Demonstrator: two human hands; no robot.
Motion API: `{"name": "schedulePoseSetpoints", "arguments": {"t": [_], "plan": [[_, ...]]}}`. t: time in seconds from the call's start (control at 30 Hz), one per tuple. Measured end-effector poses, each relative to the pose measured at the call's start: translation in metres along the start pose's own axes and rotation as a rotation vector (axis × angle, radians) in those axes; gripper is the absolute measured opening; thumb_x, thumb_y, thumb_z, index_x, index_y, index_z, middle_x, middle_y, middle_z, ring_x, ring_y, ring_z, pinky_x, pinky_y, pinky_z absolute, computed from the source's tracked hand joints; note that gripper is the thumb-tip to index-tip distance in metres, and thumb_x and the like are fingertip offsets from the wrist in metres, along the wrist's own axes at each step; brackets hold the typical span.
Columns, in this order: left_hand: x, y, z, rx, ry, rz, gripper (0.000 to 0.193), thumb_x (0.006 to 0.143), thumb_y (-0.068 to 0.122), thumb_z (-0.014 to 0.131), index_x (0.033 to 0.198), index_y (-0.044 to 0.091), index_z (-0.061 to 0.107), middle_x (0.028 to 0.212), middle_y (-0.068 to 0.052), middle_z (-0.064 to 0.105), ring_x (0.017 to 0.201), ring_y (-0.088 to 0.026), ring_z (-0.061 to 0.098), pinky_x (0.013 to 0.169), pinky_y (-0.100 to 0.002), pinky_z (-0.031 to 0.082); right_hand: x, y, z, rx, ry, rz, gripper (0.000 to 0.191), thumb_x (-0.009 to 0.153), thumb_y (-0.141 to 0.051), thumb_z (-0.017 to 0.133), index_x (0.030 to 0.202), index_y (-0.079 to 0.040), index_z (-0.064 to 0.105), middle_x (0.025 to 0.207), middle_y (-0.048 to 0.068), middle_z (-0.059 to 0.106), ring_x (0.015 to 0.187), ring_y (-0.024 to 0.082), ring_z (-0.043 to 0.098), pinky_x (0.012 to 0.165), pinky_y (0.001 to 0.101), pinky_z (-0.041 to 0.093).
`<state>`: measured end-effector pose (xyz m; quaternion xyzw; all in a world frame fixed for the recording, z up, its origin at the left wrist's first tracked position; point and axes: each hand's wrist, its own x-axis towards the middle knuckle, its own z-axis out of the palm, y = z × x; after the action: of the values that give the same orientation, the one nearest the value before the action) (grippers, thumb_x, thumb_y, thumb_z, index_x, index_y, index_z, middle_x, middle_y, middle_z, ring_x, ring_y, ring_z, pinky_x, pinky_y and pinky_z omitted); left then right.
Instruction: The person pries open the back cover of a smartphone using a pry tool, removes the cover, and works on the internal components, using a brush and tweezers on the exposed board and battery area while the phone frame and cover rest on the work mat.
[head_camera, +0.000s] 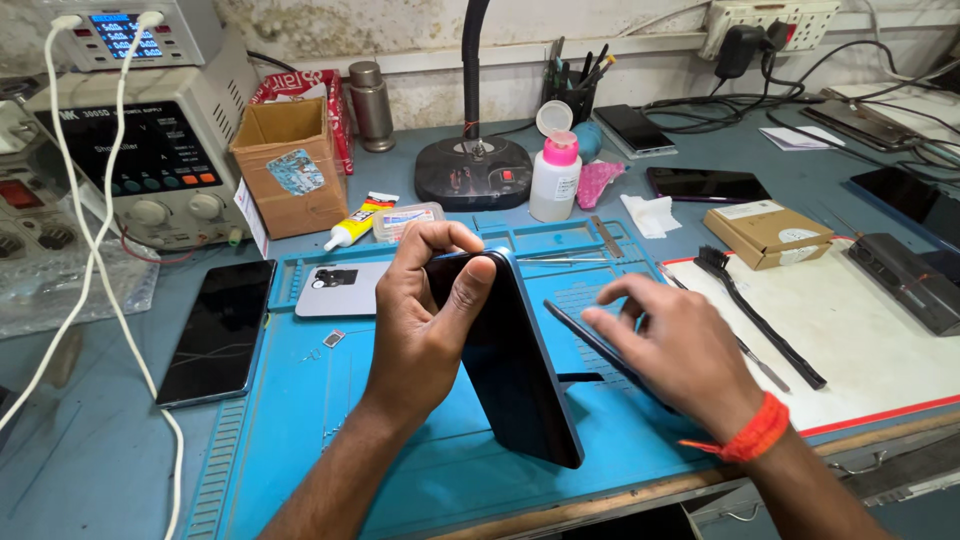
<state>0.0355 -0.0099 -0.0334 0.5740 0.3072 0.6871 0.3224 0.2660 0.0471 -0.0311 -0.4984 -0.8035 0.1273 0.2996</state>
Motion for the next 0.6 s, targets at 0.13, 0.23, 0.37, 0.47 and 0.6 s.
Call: {"name": "schedulePoseSetpoints", "arguments": {"t": [0.13, 0.23, 0.37, 0.47, 0.6], "plan": [[0.0, -0.001, 0.0, 0.023, 0.003, 0.018, 0.017, 0.104, 0.018, 0.067, 0.11, 0.006, 0.056, 0.088, 0.006, 0.056, 0.074, 0.001, 0.047, 0.062, -0.017, 0.038, -0.02, 0.021, 0.008, 0.226, 0.214, 0.004, 0.024, 0.092, -0.027, 0.072, 0.095, -0.003, 0.074, 0.062, 0.004, 0.065, 0.056, 0.01, 0.059, 0.053, 0.0263, 0.046], [0.002, -0.001, 0.0, 0.012, -0.009, 0.038, 0.017, 0.105, 0.018, 0.067, 0.111, 0.006, 0.056, 0.089, 0.006, 0.054, 0.075, 0.0, 0.046, 0.063, -0.017, 0.038, -0.023, 0.039, 0.014, 0.409, 0.261, -0.006, 0.024, 0.098, -0.026, 0.069, 0.097, -0.003, 0.073, 0.068, -0.001, 0.062, 0.062, 0.005, 0.055, 0.056, 0.0209, 0.044], [0.004, -0.005, -0.003, 0.05, -0.003, 0.06, 0.018, 0.106, 0.018, 0.067, 0.113, 0.006, 0.056, 0.09, 0.006, 0.052, 0.076, 0.001, 0.047, 0.065, -0.017, 0.038, -0.022, 0.053, 0.022, 0.582, 0.247, -0.03, 0.022, 0.101, -0.024, 0.067, 0.101, -0.003, 0.071, 0.073, -0.004, 0.06, 0.066, 0.002, 0.053, 0.058, 0.0185, 0.043], [0.009, -0.01, -0.008, 0.052, 0.007, 0.063, 0.018, 0.106, 0.017, 0.067, 0.115, 0.005, 0.057, 0.091, 0.006, 0.052, 0.077, 0.0, 0.047, 0.065, -0.017, 0.038, -0.021, 0.055, 0.024, 0.601, 0.235, -0.032, 0.022, 0.101, -0.025, 0.067, 0.101, -0.004, 0.071, 0.072, -0.004, 0.059, 0.063, 0.001, 0.05, 0.056, 0.0184, 0.041], [0.016, -0.02, -0.017, 0.079, 0.037, 0.046, 0.018, 0.105, 0.019, 0.066, 0.114, 0.006, 0.058, 0.093, 0.005, 0.056, 0.079, -0.001, 0.049, 0.068, -0.016, 0.041, -0.02, 0.052, 0.024, 0.631, 0.199, -0.006, 0.022, 0.1, -0.025, 0.068, 0.098, -0.003, 0.071, 0.071, -0.004, 0.058, 0.061, 0.001, 0.048, 0.053, 0.0188, 0.038]]}}
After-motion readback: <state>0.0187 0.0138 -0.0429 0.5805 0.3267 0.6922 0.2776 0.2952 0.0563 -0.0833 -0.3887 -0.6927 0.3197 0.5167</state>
